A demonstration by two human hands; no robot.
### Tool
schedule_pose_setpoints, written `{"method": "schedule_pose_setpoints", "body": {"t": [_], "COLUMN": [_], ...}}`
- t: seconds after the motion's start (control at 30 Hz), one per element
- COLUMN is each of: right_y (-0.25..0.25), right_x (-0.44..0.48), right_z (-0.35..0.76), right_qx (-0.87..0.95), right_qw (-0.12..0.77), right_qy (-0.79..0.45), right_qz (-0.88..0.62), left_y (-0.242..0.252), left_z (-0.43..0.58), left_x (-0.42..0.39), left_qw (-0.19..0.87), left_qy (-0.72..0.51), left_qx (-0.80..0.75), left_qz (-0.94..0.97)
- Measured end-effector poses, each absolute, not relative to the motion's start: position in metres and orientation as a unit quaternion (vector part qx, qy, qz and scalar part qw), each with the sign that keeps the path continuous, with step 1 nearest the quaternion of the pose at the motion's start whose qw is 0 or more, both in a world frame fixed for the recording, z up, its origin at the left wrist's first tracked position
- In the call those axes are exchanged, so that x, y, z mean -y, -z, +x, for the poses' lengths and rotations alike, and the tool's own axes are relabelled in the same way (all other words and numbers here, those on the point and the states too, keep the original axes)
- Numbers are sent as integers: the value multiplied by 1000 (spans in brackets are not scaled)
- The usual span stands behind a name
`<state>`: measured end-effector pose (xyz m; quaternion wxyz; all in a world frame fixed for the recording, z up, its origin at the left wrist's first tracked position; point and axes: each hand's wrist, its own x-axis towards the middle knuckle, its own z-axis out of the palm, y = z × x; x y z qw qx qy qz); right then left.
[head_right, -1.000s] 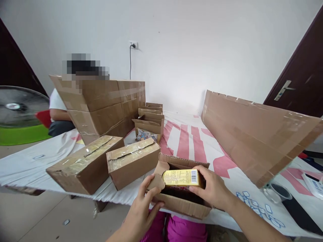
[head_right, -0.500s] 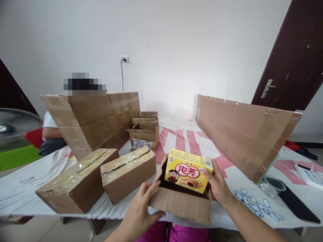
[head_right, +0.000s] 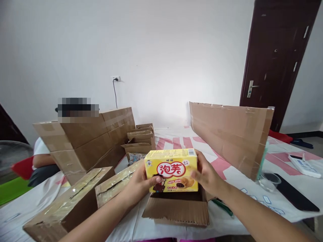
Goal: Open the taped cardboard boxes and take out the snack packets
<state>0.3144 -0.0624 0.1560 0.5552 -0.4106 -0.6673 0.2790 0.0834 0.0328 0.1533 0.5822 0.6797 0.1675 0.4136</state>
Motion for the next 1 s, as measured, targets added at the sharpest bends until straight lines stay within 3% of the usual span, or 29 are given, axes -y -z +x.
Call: {"method": "schedule_pose_setpoints", "body": {"t": [0.13, 0.27, 0.37, 0.67, 0.87, 1.0], "right_y": [-154, -174, -182, -127, -139, -149], "right_x": [72, 15, -48, -110, -91, -31], "right_z": [326, 353, 370, 380, 384, 402], "right_qx": [713, 694, 668, 632, 600, 581], "right_qw": [486, 501, 512, 429, 513, 589], "right_qy": [-236, -168, -191, -282, -259, -226], "right_qz": [-447, -488, -505, -581, -557, -515], "left_y": [-154, -187, -200, -130, -132, -133], "left_z": [79, 108, 137, 154, 139, 93], "left_x": [-42, -97, -147, -189, -183, -143], "left_qw": [606, 552, 543, 556, 530, 535], "left_qy": [-395, -442, -451, -369, -391, -383], "left_qx": [-161, -179, -196, -294, -336, -310], "left_qz": [671, 684, 681, 684, 673, 686]}}
